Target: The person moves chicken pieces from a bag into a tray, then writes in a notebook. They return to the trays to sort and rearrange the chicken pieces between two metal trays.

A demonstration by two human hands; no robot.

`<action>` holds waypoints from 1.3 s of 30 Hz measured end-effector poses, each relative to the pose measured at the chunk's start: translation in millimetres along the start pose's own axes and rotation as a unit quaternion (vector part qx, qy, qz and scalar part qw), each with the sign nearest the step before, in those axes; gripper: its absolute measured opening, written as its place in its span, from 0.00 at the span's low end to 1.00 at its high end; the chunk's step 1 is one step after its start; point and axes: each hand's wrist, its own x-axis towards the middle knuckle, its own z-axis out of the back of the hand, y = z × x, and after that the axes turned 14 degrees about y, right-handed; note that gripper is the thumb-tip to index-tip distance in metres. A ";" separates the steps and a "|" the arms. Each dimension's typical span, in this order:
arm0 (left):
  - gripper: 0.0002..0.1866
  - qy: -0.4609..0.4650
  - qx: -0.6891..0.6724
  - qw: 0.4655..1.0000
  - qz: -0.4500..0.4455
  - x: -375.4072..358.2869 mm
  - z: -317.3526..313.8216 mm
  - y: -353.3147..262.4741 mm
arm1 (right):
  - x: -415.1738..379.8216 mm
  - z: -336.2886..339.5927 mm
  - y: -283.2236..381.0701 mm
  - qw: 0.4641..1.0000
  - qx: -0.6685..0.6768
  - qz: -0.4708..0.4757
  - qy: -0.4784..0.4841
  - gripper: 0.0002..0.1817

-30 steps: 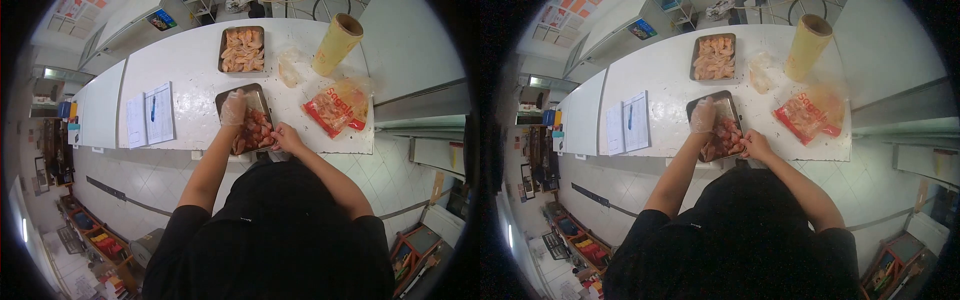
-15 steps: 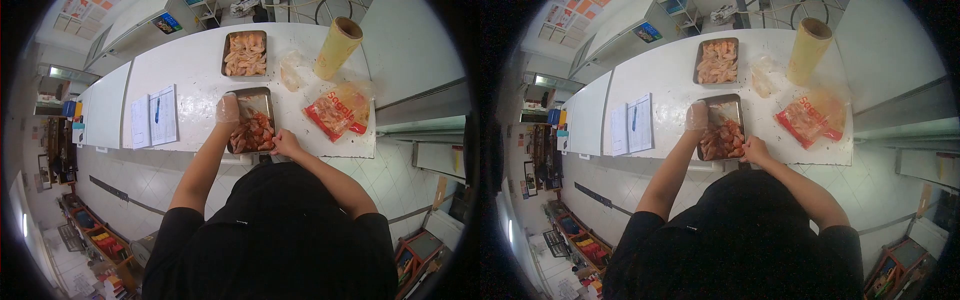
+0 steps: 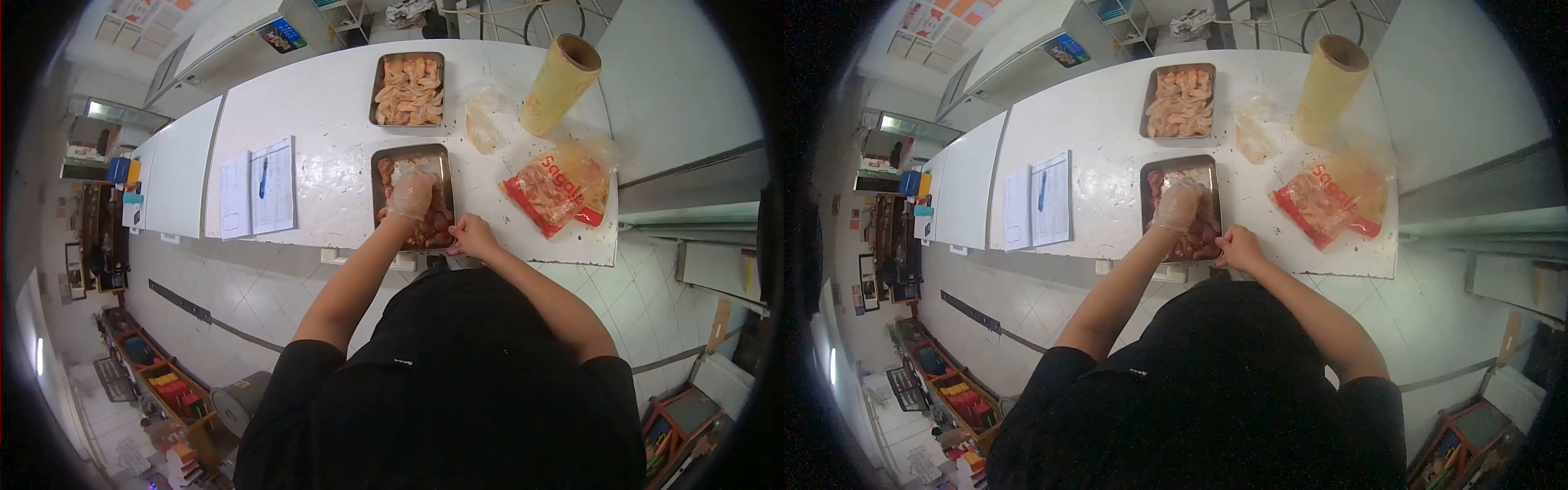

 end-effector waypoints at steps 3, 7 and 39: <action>0.05 -0.081 0.021 0.992 -0.091 2.8 18.5 14.0 | -13.8 1.8 19.6 0.995 0.096 -0.036 0.015 0.12; 0.20 -0.007 0.184 0.966 -0.180 -9.6 46.9 38.5 | -16.1 2.8 21.2 0.995 0.098 -0.024 0.013 0.13; 0.09 -0.146 -0.006 0.980 0.134 22.3 -10.2 29.5 | 8.4 15.8 4.9 0.991 0.109 -0.035 0.063 0.12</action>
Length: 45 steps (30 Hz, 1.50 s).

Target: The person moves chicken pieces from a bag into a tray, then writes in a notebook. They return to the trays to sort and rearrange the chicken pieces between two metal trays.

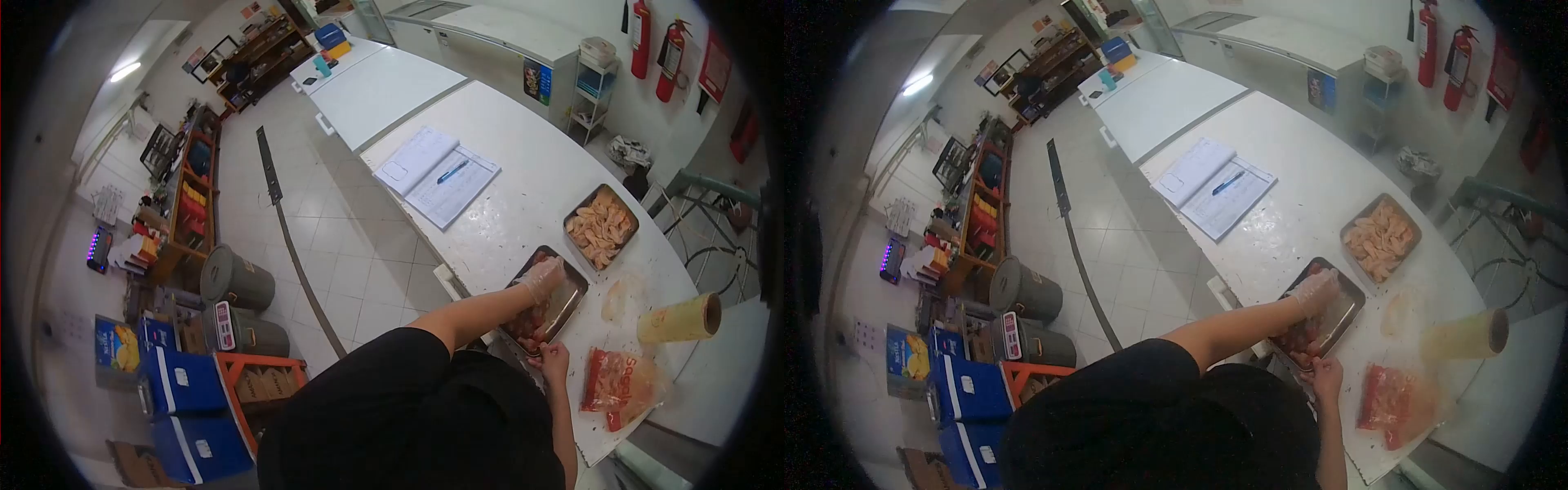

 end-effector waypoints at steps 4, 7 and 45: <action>0.13 -0.053 0.118 0.989 -0.073 -15.2 -2.1 0.8 | -13.7 7.0 15.4 0.998 0.027 -0.017 0.048 0.14; 0.15 -0.344 0.094 0.933 -0.056 -61.7 52.5 -19.7 | -29.0 31.6 22.4 0.998 0.033 -0.050 0.025 0.16; 0.12 0.043 -0.089 0.995 -0.013 -21.4 81.2 -22.0 | -106.9 57.6 -12.7 0.990 0.080 0.018 -0.113 0.04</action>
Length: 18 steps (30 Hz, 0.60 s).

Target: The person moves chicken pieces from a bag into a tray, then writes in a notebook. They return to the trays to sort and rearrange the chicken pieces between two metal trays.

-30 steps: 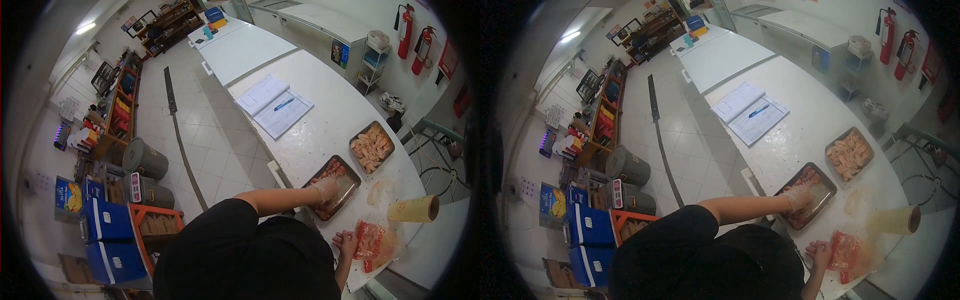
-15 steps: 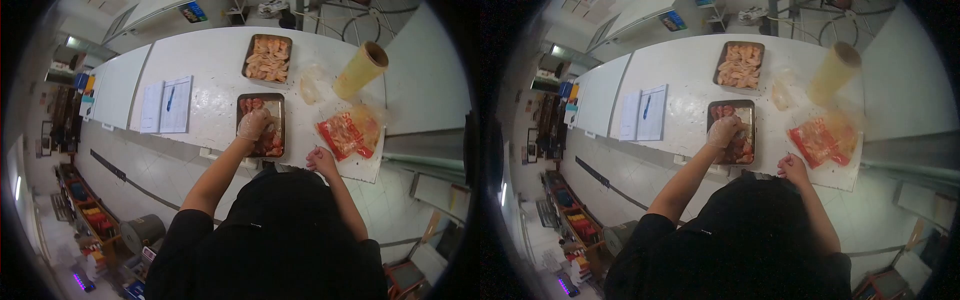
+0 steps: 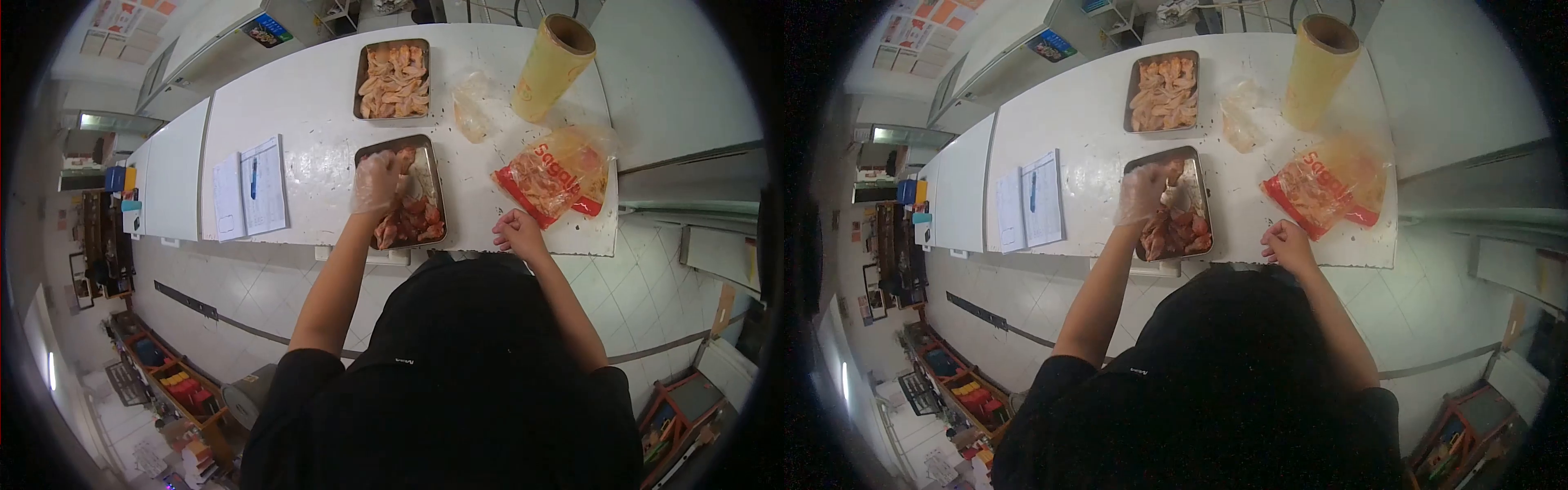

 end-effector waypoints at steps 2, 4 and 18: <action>0.11 0.155 0.051 0.986 -0.015 -19.0 -3.0 2.0 | -3.4 2.7 -2.8 1.000 0.006 -0.005 -0.003 0.04; 0.12 0.171 0.048 0.984 -0.010 -31.4 -10.1 0.8 | -3.2 3.9 -2.6 1.000 0.007 -0.008 -0.003 0.04; 0.12 0.104 0.051 0.990 -0.083 -4.5 -43.6 -21.2 | -4.7 7.4 -1.9 1.000 0.001 -0.001 -0.020 0.03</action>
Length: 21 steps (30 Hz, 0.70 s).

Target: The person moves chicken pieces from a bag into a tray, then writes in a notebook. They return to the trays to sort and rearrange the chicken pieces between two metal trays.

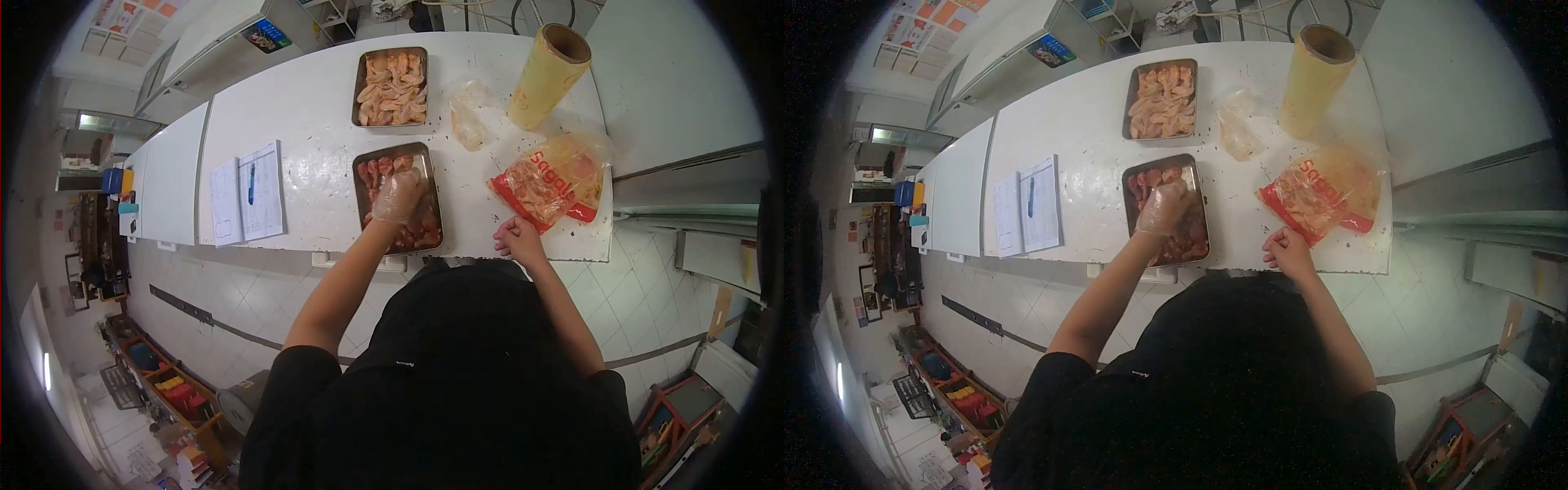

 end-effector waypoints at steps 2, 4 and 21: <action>0.10 -0.004 -0.042 0.999 0.013 13.4 -5.3 -1.2 | 1.5 -0.1 -1.7 1.000 0.001 0.007 0.002 0.03; 0.06 -0.135 -0.002 0.982 -0.135 29.9 -18.8 12.4 | -0.1 -0.8 -0.1 1.000 0.004 0.015 0.003 0.03; 0.10 0.067 0.193 0.943 -0.261 -46.1 29.1 -16.2 | -7.2 4.4 -6.4 1.000 0.001 0.020 -0.017 0.03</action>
